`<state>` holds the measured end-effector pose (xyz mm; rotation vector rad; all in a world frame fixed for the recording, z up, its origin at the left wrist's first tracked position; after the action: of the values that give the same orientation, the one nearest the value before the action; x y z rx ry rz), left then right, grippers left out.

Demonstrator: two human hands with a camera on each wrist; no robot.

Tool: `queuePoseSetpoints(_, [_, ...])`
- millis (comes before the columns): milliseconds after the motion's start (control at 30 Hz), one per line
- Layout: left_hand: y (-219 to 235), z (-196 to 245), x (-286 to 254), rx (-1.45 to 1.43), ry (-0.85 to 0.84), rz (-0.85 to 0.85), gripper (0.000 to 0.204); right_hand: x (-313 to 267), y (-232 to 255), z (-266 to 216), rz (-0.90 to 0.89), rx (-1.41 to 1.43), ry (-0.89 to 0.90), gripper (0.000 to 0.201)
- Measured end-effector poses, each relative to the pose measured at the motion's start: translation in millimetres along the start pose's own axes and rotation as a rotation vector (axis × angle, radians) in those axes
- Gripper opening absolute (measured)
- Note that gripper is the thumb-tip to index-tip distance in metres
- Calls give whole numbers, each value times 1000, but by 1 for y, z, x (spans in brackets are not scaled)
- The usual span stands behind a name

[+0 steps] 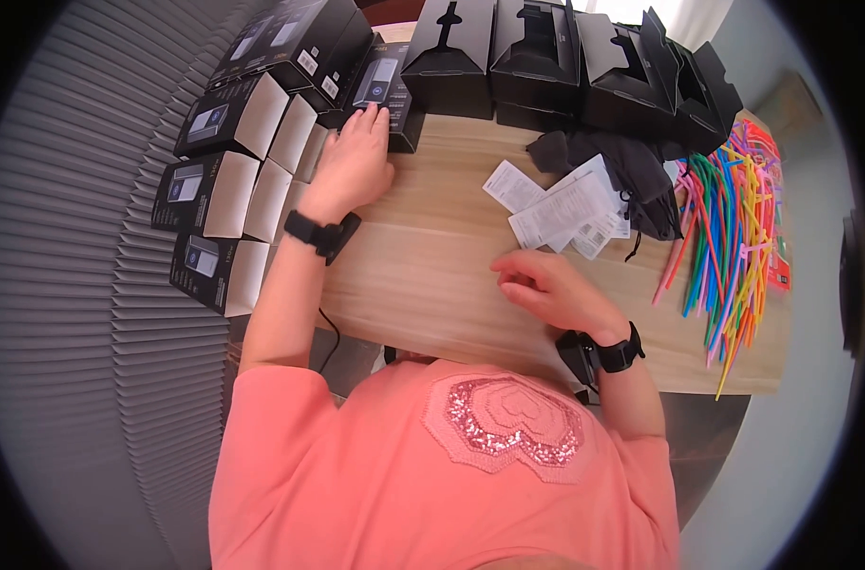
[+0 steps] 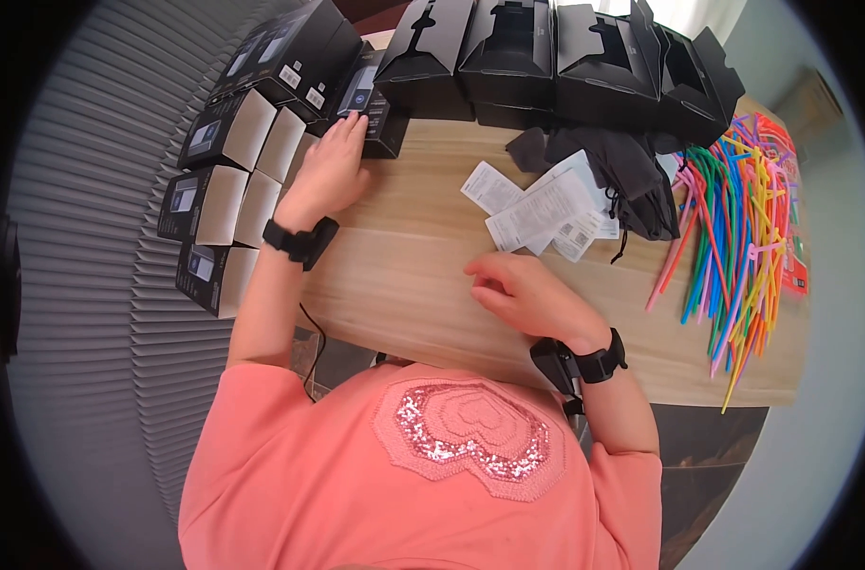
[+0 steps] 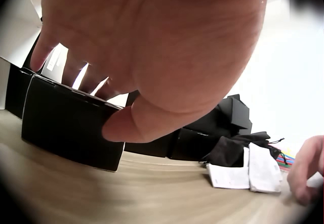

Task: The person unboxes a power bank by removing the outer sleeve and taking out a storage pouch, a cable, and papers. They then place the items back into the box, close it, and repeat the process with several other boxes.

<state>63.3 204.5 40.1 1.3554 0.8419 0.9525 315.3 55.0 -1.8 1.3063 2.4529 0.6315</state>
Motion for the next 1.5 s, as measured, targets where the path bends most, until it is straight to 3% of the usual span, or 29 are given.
queuePoseSetpoints(233, [18, 51, -77, 38, -55, 121, 60, 1, -3, 4, 4, 86, -52, 28])
queuePoseSetpoints(433, [33, 88, -124, -216, -314, -41, 69, -5, 4, -4, 38, 53, -88, 33])
queuePoseSetpoints(500, [41, 63, -121, -322, -55, 278, 80, -11, 5, -9, 38, -1, -92, 38])
queuePoseSetpoints(533, [30, 45, -120, -198, 48, 353, 87, -16, 4, -13, 51, -14, -135, 49])
queuePoseSetpoints(567, [24, 37, -117, -208, 47, 350, 87, -20, 4, -16, 65, -27, -180, 61])
queuePoseSetpoints(600, [14, 28, -114, -354, 166, 258, 87, -21, 3, -19, 64, -30, -192, 61])
queuePoseSetpoints(633, [1, 19, -113, -498, 284, 158, 88, -21, 3, -26, 128, -54, -114, 74])
queuePoseSetpoints(667, [-7, 12, -112, -578, 268, 231, 77, -21, 2, -32, 191, -77, -39, 88])
queuePoseSetpoints(700, [-10, 8, -110, -591, 265, 218, 77, -18, -2, -31, 190, -78, -57, 88])
queuePoseSetpoints(767, [-17, 1, -109, -756, 360, 180, 67, -12, -5, -30, 285, -250, 69, 102])
queuePoseSetpoints(833, [-21, -3, -112, -803, 375, 188, 56, -9, -3, -32, 292, -240, 41, 105])
queuePoseSetpoints(900, [-36, -14, -117, -1095, 412, 140, 41, -9, -3, -36, 301, -228, 18, 107])
queuePoseSetpoints(933, [-36, -12, -117, -1097, 408, 136, 41, -11, -3, -38, 316, -273, -26, 109])
queuePoseSetpoints(1000, [-36, -5, -124, -1368, 404, 199, 33, -20, -3, -43, 333, -318, -80, 112])
queuePoseSetpoints(1100, [-38, -19, -129, -1362, 411, 167, 18, -47, 9, -52, 323, -401, -45, 112])
queuePoseSetpoints(1300, [-27, -33, -95, -1318, 314, 272, 19, -143, 50, -70, 364, -441, -271, 108])
queuePoseSetpoints(1367, [-10, -39, -77, -961, 283, 401, 28, -175, 59, -67, 393, -354, -345, 111])
queuePoseSetpoints(1400, [-7, -40, -66, -966, 277, 395, 28, -187, 59, -63, 399, -352, -369, 114])
queuePoseSetpoints(1467, [9, -44, -52, -802, 250, 600, 30, -197, 58, -62, 405, -362, -397, 114])
queuePoseSetpoints(1500, [17, -41, -47, -801, 249, 597, 30, -201, 57, -62, 405, -370, -420, 114])
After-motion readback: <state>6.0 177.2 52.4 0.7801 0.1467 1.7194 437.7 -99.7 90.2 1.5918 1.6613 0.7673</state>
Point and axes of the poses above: each hand's wrist, its own x-axis towards the middle knuckle, its own y-axis out of the back of the hand, z = x × y, the point moved 4 cm from there along x, towards the middle knuckle, and after that the axes turned 8 degrees about -x, right-handed, at the moved point
